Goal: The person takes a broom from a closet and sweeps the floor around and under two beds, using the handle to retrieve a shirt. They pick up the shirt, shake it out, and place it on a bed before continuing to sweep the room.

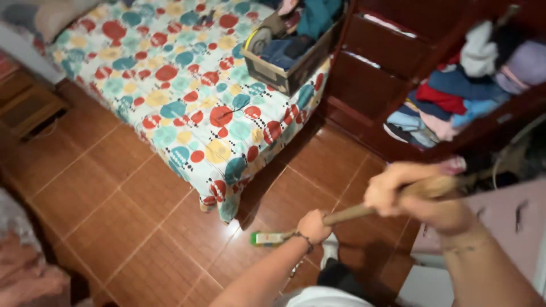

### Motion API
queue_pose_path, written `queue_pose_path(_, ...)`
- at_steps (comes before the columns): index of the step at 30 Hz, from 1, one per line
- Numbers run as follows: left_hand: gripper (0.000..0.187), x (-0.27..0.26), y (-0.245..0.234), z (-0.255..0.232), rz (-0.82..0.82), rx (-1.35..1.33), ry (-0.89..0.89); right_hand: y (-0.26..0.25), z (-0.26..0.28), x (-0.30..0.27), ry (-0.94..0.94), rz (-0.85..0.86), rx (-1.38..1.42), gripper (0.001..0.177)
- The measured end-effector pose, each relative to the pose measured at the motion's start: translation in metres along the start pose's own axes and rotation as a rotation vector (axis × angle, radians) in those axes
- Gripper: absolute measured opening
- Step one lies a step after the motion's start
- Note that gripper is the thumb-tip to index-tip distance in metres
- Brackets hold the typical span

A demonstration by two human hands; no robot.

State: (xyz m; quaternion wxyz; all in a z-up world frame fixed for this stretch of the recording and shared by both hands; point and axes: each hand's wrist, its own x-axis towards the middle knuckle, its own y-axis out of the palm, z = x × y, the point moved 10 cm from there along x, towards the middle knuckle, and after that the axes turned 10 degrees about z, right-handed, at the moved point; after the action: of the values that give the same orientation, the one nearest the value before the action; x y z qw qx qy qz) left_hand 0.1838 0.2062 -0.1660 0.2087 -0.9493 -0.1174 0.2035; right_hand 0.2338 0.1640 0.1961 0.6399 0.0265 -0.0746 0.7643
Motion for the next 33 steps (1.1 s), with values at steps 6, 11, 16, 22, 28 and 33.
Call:
queue_pose_path(6, 0.02, 0.102, -0.039, -0.122, -0.095, 0.117, 0.067, -0.126, 0.039, -0.022, -0.262, 0.018, 0.309, 0.013)
queue_pose_path(11, 0.015, 0.209, -0.078, -0.169, -0.45, -0.005, 0.374, -0.21, 0.046, -0.019, -0.218, 0.058, -0.356, 0.015)
queue_pose_path(16, 0.025, 0.292, -0.08, -0.138, -0.563, -0.103, 0.508, -0.212, 0.002, 0.025, -0.252, 0.177, -0.939, 0.02)
queue_pose_path(22, 0.035, 0.293, -0.079, -0.136, -0.428, -0.12, 0.277, -0.242, -0.03, 0.032, -0.212, 0.378, -0.767, 0.016)
queue_pose_path(28, 0.028, 0.297, -0.098, -0.147, -0.309, -0.157, 0.074, -0.321, -0.022, 0.042, -0.163, 0.293, -0.43, 0.017)
queue_pose_path(33, 0.019, 0.34, -0.104, -0.148, -0.322, 0.0, 0.051, -0.395, -0.065, 0.033, -0.007, 0.231, 0.071, 0.008)
